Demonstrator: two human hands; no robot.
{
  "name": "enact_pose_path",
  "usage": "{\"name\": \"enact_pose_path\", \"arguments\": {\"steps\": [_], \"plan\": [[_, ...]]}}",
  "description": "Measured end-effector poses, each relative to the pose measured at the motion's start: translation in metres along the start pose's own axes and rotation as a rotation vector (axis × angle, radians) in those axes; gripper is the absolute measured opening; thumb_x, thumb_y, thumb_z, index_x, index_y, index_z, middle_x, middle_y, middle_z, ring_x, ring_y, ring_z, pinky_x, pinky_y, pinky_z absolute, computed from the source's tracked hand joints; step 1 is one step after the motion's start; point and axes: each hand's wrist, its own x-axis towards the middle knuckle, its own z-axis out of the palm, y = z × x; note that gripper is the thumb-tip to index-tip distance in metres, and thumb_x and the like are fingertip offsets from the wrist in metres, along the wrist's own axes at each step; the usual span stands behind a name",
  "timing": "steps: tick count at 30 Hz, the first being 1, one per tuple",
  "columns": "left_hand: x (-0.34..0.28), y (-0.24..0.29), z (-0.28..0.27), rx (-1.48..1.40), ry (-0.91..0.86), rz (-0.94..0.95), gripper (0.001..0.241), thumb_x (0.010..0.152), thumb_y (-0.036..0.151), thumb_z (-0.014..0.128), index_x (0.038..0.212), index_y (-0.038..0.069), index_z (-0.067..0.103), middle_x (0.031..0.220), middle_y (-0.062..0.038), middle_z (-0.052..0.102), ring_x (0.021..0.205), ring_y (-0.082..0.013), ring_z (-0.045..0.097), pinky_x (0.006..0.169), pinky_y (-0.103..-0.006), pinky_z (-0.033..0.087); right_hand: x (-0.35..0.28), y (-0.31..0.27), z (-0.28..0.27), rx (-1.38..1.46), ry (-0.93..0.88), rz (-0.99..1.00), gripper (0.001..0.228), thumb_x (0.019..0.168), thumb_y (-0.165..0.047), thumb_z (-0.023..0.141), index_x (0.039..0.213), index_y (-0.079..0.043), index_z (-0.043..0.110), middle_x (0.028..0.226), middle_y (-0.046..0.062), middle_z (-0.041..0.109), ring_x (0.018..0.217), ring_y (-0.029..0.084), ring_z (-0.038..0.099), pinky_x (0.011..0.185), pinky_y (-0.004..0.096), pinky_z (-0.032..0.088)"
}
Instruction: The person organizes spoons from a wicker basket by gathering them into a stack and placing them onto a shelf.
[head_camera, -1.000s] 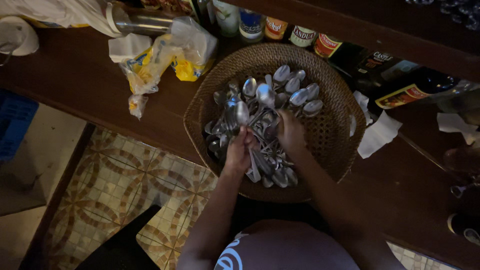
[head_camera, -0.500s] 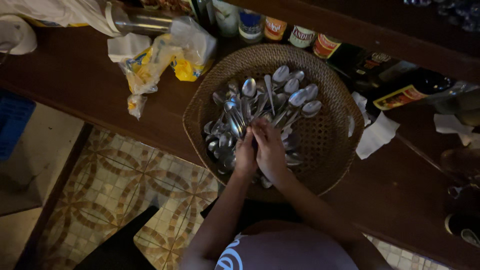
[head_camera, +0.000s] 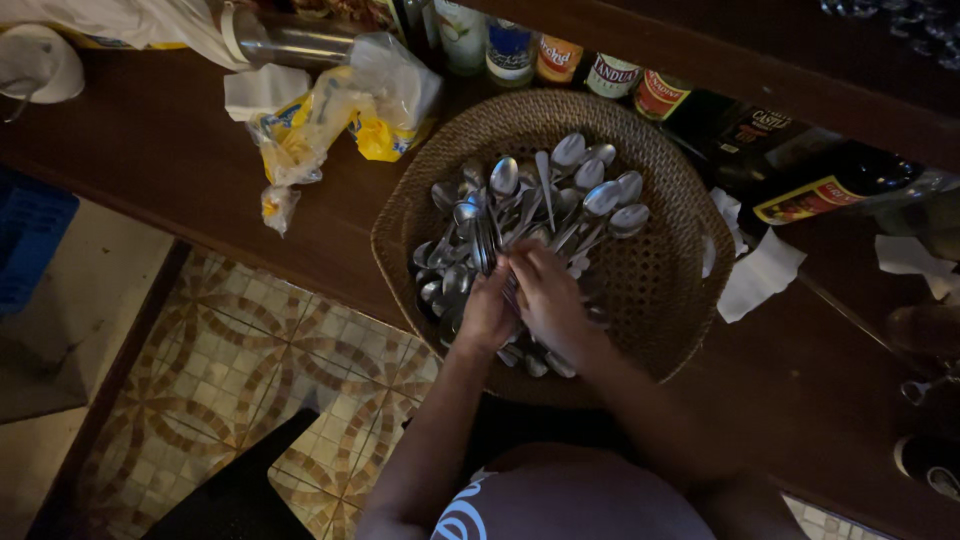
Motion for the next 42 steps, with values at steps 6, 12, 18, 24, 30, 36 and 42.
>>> {"name": "enact_pose_path", "arguments": {"steps": [6,12,18,24,30,36,42], "plan": [[-0.015,0.025,0.025,-0.055,-0.093,-0.142,0.044,0.11,0.036,0.051,0.131,-0.001,0.061,0.119,-0.012,0.07,0.111,-0.023,0.067,0.098,-0.0379,0.056,0.008,-0.002,-0.014,0.08,-0.029,-0.112,0.042,0.085,0.009,0.063,0.126,0.002,0.063,0.124,0.015,0.06,0.119,0.032,0.062,0.098,0.043,0.054],[-0.022,0.023,0.023,-0.152,-0.28,-0.119,0.051,0.108,0.041,0.047,0.135,-0.001,0.06,0.131,-0.018,0.065,0.122,-0.0303,0.063,0.107,-0.0425,0.052,-0.013,-0.006,-0.01,0.091,0.011,-0.103,0.042,0.095,-0.001,0.065,0.138,-0.005,0.065,0.127,0.016,0.057,0.111,0.031,0.06,0.093,0.04,0.053],[-0.016,0.019,0.0,-0.053,-0.117,0.045,0.045,0.104,0.043,0.047,0.116,0.003,0.062,0.144,-0.017,0.065,0.139,-0.0319,0.059,0.12,-0.0448,0.045,-0.052,0.013,0.01,0.411,-0.051,0.225,0.081,0.076,-0.029,0.087,0.135,0.001,0.042,0.118,0.022,0.052,0.097,0.035,0.059,0.08,0.043,0.05],[-0.029,0.032,0.007,-0.09,-0.244,0.032,0.045,0.107,0.042,0.057,0.117,-0.002,0.06,0.137,-0.025,0.064,0.13,-0.0391,0.064,0.114,-0.0533,0.049,-0.077,0.042,0.044,0.379,-0.376,0.177,0.058,0.087,-0.021,0.077,0.134,-0.001,0.05,0.107,0.023,0.067,0.095,0.04,0.068,0.08,0.048,0.052],[-0.031,0.067,0.024,0.12,-0.056,0.313,0.062,0.083,0.021,0.075,0.138,0.019,0.047,0.12,-0.009,0.069,0.105,-0.0286,0.071,0.085,-0.0433,0.062,-0.081,0.035,0.045,0.257,-0.298,0.159,0.047,0.091,-0.017,0.073,0.128,0.0,0.05,0.103,0.025,0.065,0.093,0.045,0.065,0.076,0.052,0.051],[-0.02,0.063,0.01,0.096,0.114,0.208,0.038,0.093,0.006,0.074,0.126,0.0,0.056,0.101,-0.01,0.065,0.084,-0.0227,0.066,0.073,-0.0441,0.058,-0.069,0.027,0.029,0.242,-0.44,0.197,0.043,0.078,-0.012,0.072,0.114,0.0,0.051,0.089,0.026,0.065,0.084,0.046,0.066,0.067,0.053,0.051],[-0.029,0.089,0.04,0.16,-0.32,0.306,0.039,0.096,0.011,0.076,0.128,-0.001,0.057,0.106,-0.01,0.063,0.088,-0.0212,0.065,0.081,-0.0407,0.057,-0.042,0.003,0.03,0.466,-0.592,0.602,0.043,0.095,-0.026,0.066,0.127,-0.004,0.049,0.082,0.022,0.07,0.061,0.037,0.071,0.06,0.045,0.055]]}}
